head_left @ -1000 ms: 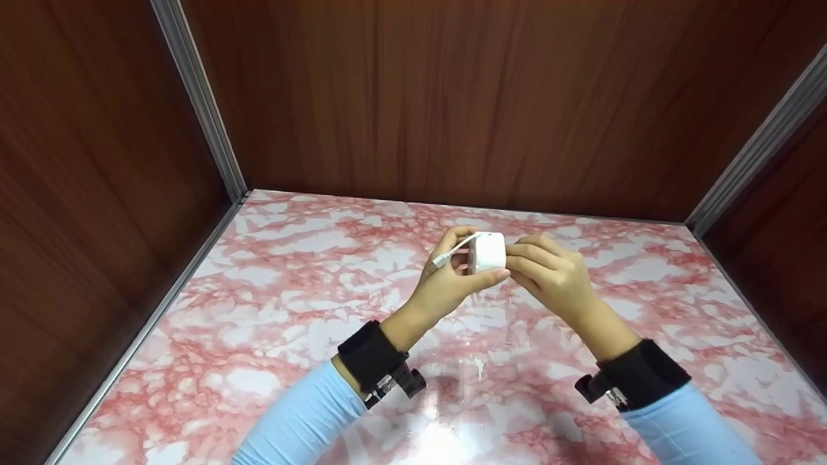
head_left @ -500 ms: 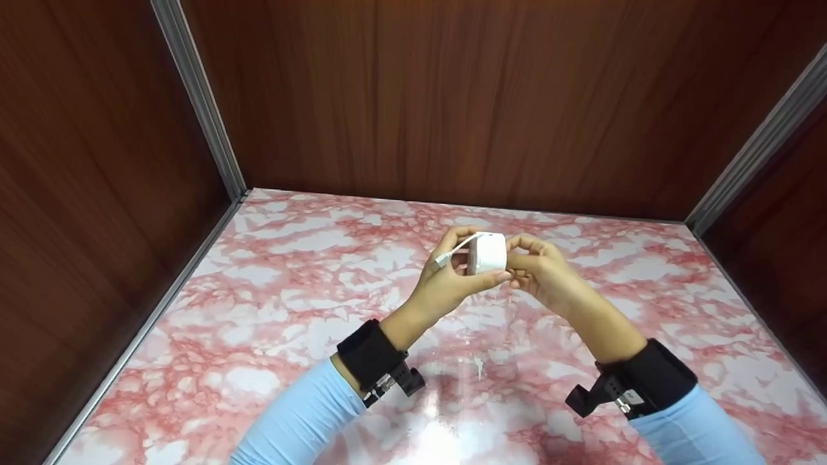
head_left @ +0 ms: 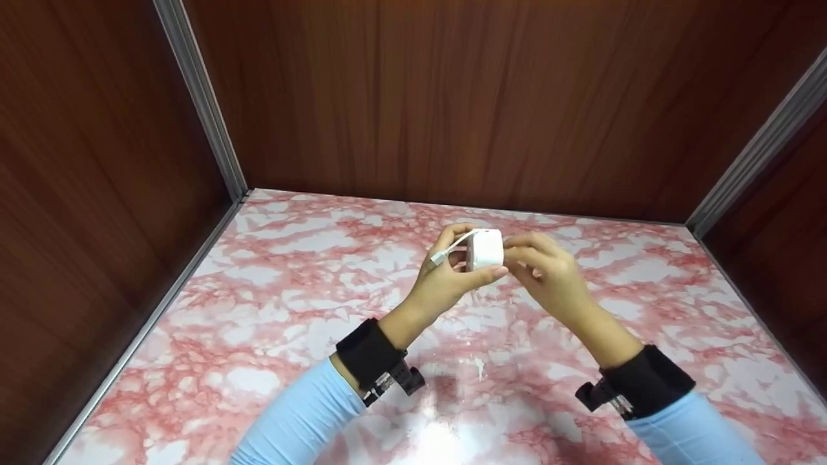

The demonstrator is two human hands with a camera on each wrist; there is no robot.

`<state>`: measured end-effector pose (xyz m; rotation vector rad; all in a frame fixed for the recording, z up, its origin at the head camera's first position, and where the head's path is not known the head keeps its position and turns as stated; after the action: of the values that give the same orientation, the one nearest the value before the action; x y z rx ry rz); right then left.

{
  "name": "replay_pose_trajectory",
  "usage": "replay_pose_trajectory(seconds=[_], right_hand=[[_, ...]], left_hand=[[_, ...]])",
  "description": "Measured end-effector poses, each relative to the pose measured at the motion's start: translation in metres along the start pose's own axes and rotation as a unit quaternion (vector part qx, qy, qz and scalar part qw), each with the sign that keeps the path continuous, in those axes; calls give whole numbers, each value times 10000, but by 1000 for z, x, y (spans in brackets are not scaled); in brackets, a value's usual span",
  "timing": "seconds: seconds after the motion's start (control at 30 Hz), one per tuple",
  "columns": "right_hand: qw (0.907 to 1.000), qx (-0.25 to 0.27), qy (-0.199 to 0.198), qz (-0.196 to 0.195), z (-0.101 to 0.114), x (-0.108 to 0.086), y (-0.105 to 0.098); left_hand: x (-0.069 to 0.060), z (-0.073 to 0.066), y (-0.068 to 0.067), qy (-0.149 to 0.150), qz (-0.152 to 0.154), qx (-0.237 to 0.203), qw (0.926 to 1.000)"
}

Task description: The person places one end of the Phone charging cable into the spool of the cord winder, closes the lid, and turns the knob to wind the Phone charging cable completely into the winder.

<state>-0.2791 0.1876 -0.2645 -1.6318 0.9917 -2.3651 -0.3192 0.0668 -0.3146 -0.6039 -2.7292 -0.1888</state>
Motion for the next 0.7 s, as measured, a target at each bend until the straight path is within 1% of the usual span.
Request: replay_pose_trajectory(seconds=[0.03, 0.07, 0.1, 0.13, 0.17, 0.23, 0.3, 0.37, 0.43, 0.5, 0.57, 0.6, 0.63, 0.67, 0.7], right_hand=[[9960, -534, -666, -269, 10, -2, -3], [9878, -893, -1172, -507, 18, -5, -5], [9796, -1122, -1520, -686, 22, -8, -6], [9724, -1258, -1784, -829, 25, -10, -6], [9675, -1306, -1962, -912, 26, -12, -6], [9629, -1347, -2123, -981, 26, -13, -4], [9636, -1293, -2109, -1017, 24, -13, -3], [9677, -1164, -1974, -1047, 22, -12, -1], [9754, -974, -1680, -1044, 19, -12, 0], [9867, -671, -1143, -937, 14, -11, 2], [9962, -308, -360, -727, 5, -10, 5], [9984, -32, 127, -558, -1, -10, 8], [9964, 308, 696, -375, -8, -9, 11], [9886, 705, 1318, -176, -15, -10, 14], [9745, 1164, 1918, 4, -22, -11, 19]], left_hand=[[0, 0, 1, 0, 19, -31, 10000], [0, 0, 1, 11, 25, -32, 10000], [0, 0, 2, 26, 34, -28, 10000], [0, 0, 2, 32, 49, -39, 10000], [-1, 1, 3, 34, 58, -50, 10000], [0, 1, 4, 51, 55, -91, 9999], [0, 2, 4, 57, 47, -131, 9999], [0, 2, 5, 89, 48, -169, 9998], [0, 1, 6, 134, 57, -171, 9997], [0, 1, 6, 189, 54, -80, 9998], [0, 0, 6, 256, 42, 19, 9997], [0, -1, 5, 292, 25, 97, 9995], [0, -2, 5, 335, -4, 212, 9992], [0, -3, 4, 375, -27, 332, 9987], [0, -4, 4, 425, -46, 454, 9981]])
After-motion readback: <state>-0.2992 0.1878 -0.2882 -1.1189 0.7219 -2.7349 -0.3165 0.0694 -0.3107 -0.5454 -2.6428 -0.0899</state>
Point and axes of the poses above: each hand's wrist, its own x-axis towards the middle knuckle, its own y-axis out of the palm, z = x × y, the point moved 10 cm from there along x, towards the middle knuckle, and after that the axes turned 3 degrees about z, right-handed, at the moved point
